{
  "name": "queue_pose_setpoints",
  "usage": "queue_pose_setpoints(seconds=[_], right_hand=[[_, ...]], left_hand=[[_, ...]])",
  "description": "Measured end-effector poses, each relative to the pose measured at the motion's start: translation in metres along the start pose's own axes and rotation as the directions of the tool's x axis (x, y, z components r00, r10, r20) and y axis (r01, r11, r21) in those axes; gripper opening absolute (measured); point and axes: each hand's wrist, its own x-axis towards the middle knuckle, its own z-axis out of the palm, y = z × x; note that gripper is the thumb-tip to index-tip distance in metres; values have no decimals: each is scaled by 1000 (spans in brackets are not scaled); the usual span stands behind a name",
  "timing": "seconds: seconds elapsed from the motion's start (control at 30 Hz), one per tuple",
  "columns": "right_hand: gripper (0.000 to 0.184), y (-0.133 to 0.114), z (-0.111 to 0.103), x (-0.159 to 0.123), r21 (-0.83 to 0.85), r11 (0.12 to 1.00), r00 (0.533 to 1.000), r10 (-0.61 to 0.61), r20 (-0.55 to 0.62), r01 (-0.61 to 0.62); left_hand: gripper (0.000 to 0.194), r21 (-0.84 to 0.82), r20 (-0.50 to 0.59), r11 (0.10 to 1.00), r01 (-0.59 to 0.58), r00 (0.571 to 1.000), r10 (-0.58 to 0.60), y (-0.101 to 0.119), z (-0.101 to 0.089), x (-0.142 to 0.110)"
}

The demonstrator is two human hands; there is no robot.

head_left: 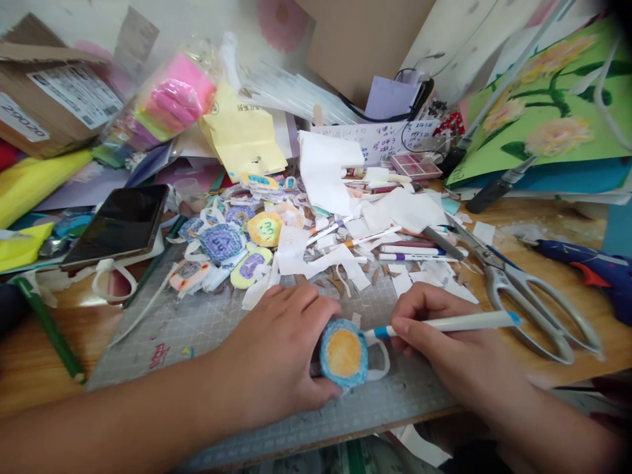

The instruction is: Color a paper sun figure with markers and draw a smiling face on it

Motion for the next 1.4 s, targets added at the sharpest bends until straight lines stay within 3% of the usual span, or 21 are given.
queue_pose_setpoints(seconds=[0.17, 0.5, 1.07, 1.2, 1.4], right_hand=[[16, 1, 2, 3, 71, 997, 999, 38, -20, -37], [16, 4, -1, 0, 61, 998, 1000, 11, -17, -10], [17, 11, -3, 1, 239, 970, 999, 48, -12, -43], [16, 7, -1, 3, 210, 978, 1000, 11, -17, -7], [20, 1, -2, 4, -2, 1000, 1000, -6, 11, 6]], left_hand=[[50, 16, 16, 1000, -11, 1000, 10, -1, -1, 0], [46, 22, 8, 1000, -13, 1000, 13, 0, 0, -1], [45, 5, 21, 1000, -20, 1000, 20, 0, -1, -2], [45, -3, 33, 1000, -27, 999, 28, 1, -3, -1], [49, 20, 50, 999, -31, 998, 30, 4, -5, -1]])
